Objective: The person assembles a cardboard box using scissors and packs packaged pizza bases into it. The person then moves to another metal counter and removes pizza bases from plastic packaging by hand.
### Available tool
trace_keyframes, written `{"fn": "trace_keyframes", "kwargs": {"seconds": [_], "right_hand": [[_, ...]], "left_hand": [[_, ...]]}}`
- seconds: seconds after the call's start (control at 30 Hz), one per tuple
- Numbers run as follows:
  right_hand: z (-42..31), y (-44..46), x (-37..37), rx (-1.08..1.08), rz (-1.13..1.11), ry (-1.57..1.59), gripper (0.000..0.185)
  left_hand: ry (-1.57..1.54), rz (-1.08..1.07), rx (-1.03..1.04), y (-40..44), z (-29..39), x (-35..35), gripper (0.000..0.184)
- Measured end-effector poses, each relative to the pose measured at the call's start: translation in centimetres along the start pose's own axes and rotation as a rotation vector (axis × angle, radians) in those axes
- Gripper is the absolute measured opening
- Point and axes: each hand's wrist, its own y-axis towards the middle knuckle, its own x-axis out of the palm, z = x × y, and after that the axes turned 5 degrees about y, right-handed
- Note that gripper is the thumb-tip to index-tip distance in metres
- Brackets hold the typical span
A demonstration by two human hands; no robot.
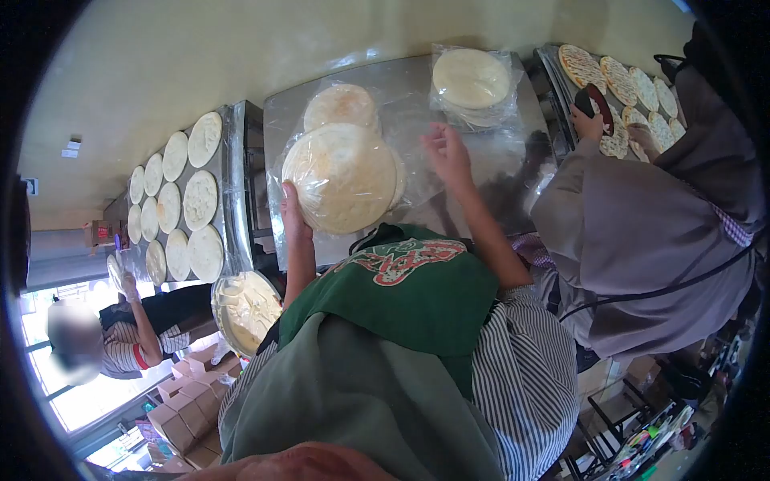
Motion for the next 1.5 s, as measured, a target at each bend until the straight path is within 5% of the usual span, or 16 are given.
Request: {"fn": "trace_keyframes", "kwargs": {"seconds": [0.13, 0.23, 0.33, 0.43, 0.63, 0.73, 0.8, 0.93, 1.03, 1.2, 1.33, 1.43, 1.5], "right_hand": [[0.4, -0.8, 0.4, 0.303, -0.137, 0.008, 0.026], [1.4, -0.2, -1.0, 0.291, -0.314, 0.081, 0.023], [0.6, 0.6, -1.3, 0.135, -0.231, 0.453, 0.022], [-4.2, 0.3, -4.3, 0.552, -0.606, 0.854, 0.022], [-0.1, 0.1, -4.2, 0.563, -0.881, 0.307, 0.037], [2.9, -0.8, -2.4, 0.142, -0.916, 0.245, 0.046], [-1.9, -1.8, -1.7, 0.177, -0.823, 0.06, 0.049], [3.3, -3.5, 0.4, 0.342, -0.64, 0.483, 0.045], [3.2, -3.1, -0.9, 0.2, -0.73, -0.081, 0.048], [-0.5, -4.2, -2.2, 0.011, -0.689, 0.404, 0.067], [-0.3, -3.8, -3.1, 0.259, -0.818, 0.4, 0.08], [-0.1, -3.7, -3.0, 0.18, -0.804, 0.161, 0.078], [-0.9, -3.4, -2.9, 0.312, -0.774, 0.193, 0.076]], "left_hand": [[0.009, 0.01, 0.001, -0.3, 0.1, 0.0, 0.056], [0.007, 0.004, 0.014, -0.4, -0.3, -0.4, 0.055], [0.025, 0.025, 0.031, -0.4, -0.7, -1.0, 0.054], [0.033, 0.048, -0.011, -0.9, -0.8, -1.0, 0.048], [0.131, 0.028, -0.021, -0.5, -1.8, -2.0, 0.043], [0.201, -0.025, -0.037, -0.8, -1.4, -2.0, 0.045], [0.244, -0.054, -0.033, -0.8, -1.3, -1.8, 0.044], [0.39, -0.094, -0.039, -1.0, -0.6, 0.5, 0.04], [0.498, -0.163, -0.042, -0.6, -1.6, -0.3, 0.041], [0.326, -0.286, -0.142, -0.3, -2.4, 0.6, 0.046], [0.166, -0.247, -0.187, 0.0, -3.8, 1.2, 0.06], [0.434, -0.187, -0.251, 1.2, -5.9, 0.0, 0.066], [0.372, -0.172, -0.223, 0.9, -6.0, 1.4, 0.063]]}}
